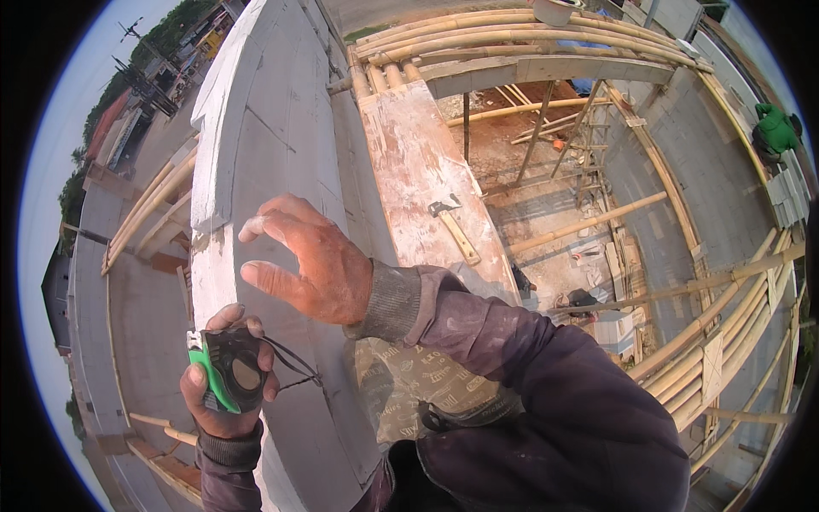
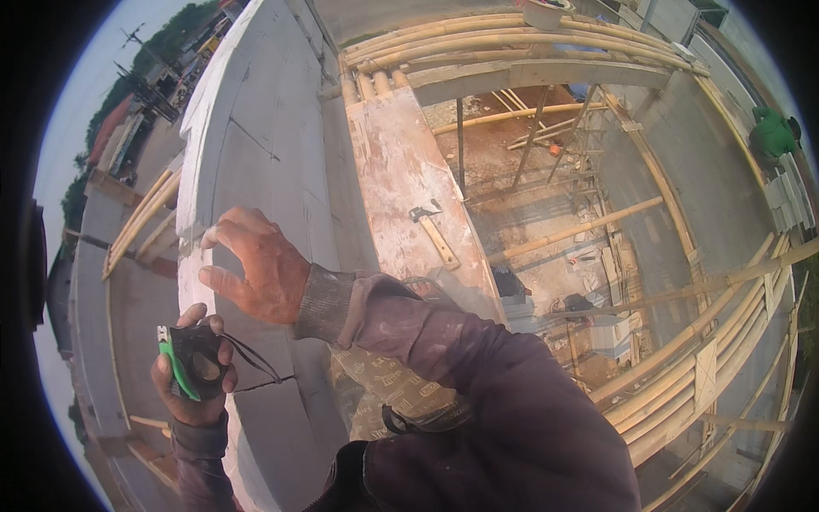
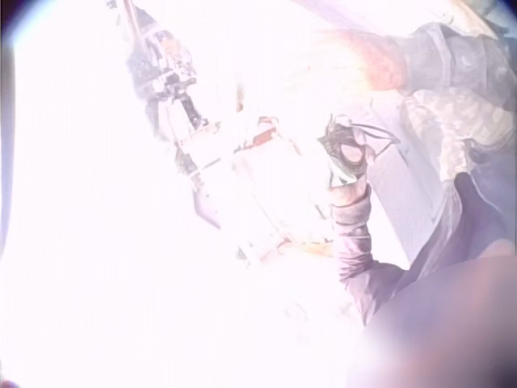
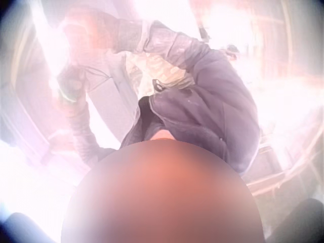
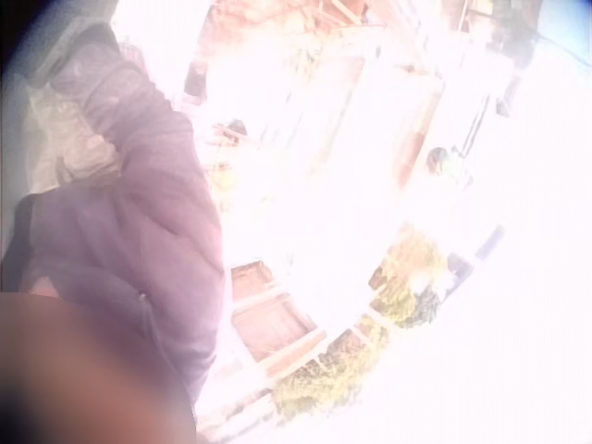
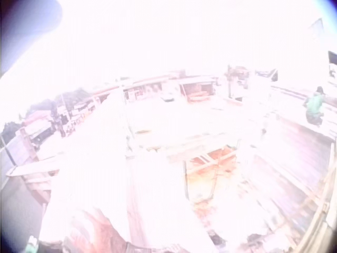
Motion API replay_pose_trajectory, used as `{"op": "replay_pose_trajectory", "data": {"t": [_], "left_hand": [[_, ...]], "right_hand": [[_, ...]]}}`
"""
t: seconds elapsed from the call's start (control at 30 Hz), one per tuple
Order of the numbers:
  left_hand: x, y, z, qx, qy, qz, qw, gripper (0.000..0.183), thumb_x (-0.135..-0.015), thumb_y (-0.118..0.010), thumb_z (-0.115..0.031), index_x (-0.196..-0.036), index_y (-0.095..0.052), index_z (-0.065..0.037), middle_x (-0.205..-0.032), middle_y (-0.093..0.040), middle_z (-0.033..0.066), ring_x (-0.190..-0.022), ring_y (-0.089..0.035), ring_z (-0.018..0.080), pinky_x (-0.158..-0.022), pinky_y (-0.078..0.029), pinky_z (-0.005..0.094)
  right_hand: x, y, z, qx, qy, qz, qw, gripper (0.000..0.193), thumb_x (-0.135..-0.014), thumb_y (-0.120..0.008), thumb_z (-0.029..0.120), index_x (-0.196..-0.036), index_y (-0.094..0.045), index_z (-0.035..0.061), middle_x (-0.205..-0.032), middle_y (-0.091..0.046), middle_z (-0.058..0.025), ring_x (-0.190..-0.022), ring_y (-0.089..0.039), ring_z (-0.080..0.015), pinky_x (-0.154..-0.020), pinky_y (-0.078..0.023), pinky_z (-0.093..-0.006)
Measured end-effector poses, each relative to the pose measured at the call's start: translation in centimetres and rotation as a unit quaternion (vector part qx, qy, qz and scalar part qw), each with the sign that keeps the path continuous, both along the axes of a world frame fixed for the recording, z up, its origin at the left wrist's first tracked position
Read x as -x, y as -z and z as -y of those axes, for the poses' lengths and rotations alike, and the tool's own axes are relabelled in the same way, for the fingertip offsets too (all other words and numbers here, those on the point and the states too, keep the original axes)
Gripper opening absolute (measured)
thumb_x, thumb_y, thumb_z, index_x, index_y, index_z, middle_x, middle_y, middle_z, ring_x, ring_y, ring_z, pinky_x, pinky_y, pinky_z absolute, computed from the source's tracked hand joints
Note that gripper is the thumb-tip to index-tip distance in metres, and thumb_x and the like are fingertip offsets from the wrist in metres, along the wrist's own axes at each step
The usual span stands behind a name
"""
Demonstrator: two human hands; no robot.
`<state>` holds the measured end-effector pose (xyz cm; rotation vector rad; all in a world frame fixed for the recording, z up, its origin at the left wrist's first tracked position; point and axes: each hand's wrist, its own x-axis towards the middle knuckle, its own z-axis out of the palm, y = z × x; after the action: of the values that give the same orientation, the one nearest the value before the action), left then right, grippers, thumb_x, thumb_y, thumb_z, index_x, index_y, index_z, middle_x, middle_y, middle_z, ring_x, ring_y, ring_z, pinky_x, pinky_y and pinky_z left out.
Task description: The person measures a concrete block wall with a tape measure, applies mortar from a bucket using a trowel, and places a concrete block onto the wall. The person repeats the process of measuring, applying mortar, and positioning blocks along the wall.
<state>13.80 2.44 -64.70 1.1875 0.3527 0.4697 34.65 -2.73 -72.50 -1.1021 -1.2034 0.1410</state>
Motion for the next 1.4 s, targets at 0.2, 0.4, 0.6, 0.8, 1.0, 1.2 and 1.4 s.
{"op": "replay_pose_trajectory", "data": {"t": [0.2, 0.4, 0.6, 0.8, 1.0, 1.2, 1.4], "left_hand": [[6.6, -0.9, -8.3, -0.171, -0.323, -0.033, 0.93, 0.057, -0.092, -0.054, -0.041, -0.13, -0.045, 0.001, -0.112, -0.054, 0.0149, -0.089, -0.06, 0.0197, -0.062, -0.054, 0.0288], [9.9, 5.0, -12.2, -0.062, -0.378, -0.15, 0.911, 0.044, -0.091, -0.055, -0.041, -0.12, -0.055, -0.008, -0.099, -0.061, 0.01, -0.078, -0.061, 0.0206, -0.065, -0.051, 0.0309], [9.5, 6.4, -12.6, -0.069, -0.489, -0.244, 0.835, 0.043, -0.083, -0.063, -0.036, -0.114, -0.054, -0.008, -0.095, -0.057, 0.0062, -0.076, -0.059, 0.0181, -0.066, -0.05, 0.0312], [8.1, 5.4, -12.8, -0.059, -0.447, -0.333, 0.828, 0.044, -0.079, -0.067, -0.034, -0.112, -0.053, -0.008, -0.093, -0.056, 0.0051, -0.076, -0.058, 0.0168, -0.067, -0.05, 0.0314], [5.5, 3.9, -14.9, -0.021, -0.378, -0.43, 0.82, 0.045, -0.069, -0.076, -0.014, -0.105, -0.051, -0.005, -0.094, -0.055, 0.0046, -0.083, -0.054, 0.0147, -0.076, -0.047, 0.0295], [5.2, 4.0, -15.5, -0.079, -0.341, -0.545, 0.762, 0.048, -0.062, -0.08, -0.014, -0.102, -0.056, -0.004, -0.094, -0.053, 0.0042, -0.084, -0.052, 0.0157, -0.077, -0.047, 0.0317], [6.0, 4.3, -15.4, -0.001, -0.339, -0.539, 0.771, 0.053, -0.064, -0.079, -0.015, -0.11, -0.053, -0.006, -0.095, -0.053, 0.004, -0.085, -0.052, 0.016, -0.078, -0.048, 0.0325]], "right_hand": [[-17.5, 24.1, -1.7, 0.457, 0.211, -0.172, 0.847, 0.035, -0.079, -0.071, 0.032, -0.095, -0.065, 0.002, -0.105, -0.065, -0.0215, -0.105, -0.06, -0.0319, -0.088, -0.048, -0.04], [-18.8, 43.2, -2.0, 0.639, 0.269, -0.024, 0.721, 0.068, -0.073, -0.08, 0.032, -0.126, -0.046, 0.0048, -0.135, -0.044, -0.0212, -0.128, -0.042, -0.0379, -0.102, -0.041, -0.0463], [-21.4, 43.1, -4.1, 0.675, 0.269, -0.051, 0.685, 0.051, -0.079, -0.068, 0.013, -0.122, -0.045, -0.0005, -0.119, -0.057, -0.0247, -0.11, -0.058, -0.0405, -0.091, -0.048, -0.0471], [-22.4, 31.8, -6.7, 0.686, 0.236, -0.182, 0.664, 0.045, -0.08, -0.066, 0.012, -0.117, -0.048, -0.005, -0.093, -0.065, -0.0227, -0.08, -0.067, -0.0344, -0.07, -0.055, -0.0443], [-23.6, 17.1, -13.1, 0.449, 0.099, -0.551, 0.696, 0.037, -0.076, -0.068, -0.002, -0.111, -0.057, -0.0018, -0.085, -0.067, -0.0108, -0.067, -0.065, -0.0195, -0.059, -0.054, -0.0337], [-25.6, 6.1, -24.1, 0.29, -0.062, -0.586, 0.754, 0.034, -0.082, -0.072, 0.003, -0.113, -0.059, 0.001, -0.098, -0.067, -0.0077, -0.082, -0.066, -0.0178, -0.068, -0.056, -0.0328], [-29.4, 5.6, -43.2, 0.283, 0.032, -0.488, 0.825, 0.027, -0.082, -0.073, 0.005, -0.105, -0.061, -0.0006, -0.095, -0.069, -0.0077, -0.077, -0.062, -0.0175, -0.077, -0.05, -0.0333]]}}
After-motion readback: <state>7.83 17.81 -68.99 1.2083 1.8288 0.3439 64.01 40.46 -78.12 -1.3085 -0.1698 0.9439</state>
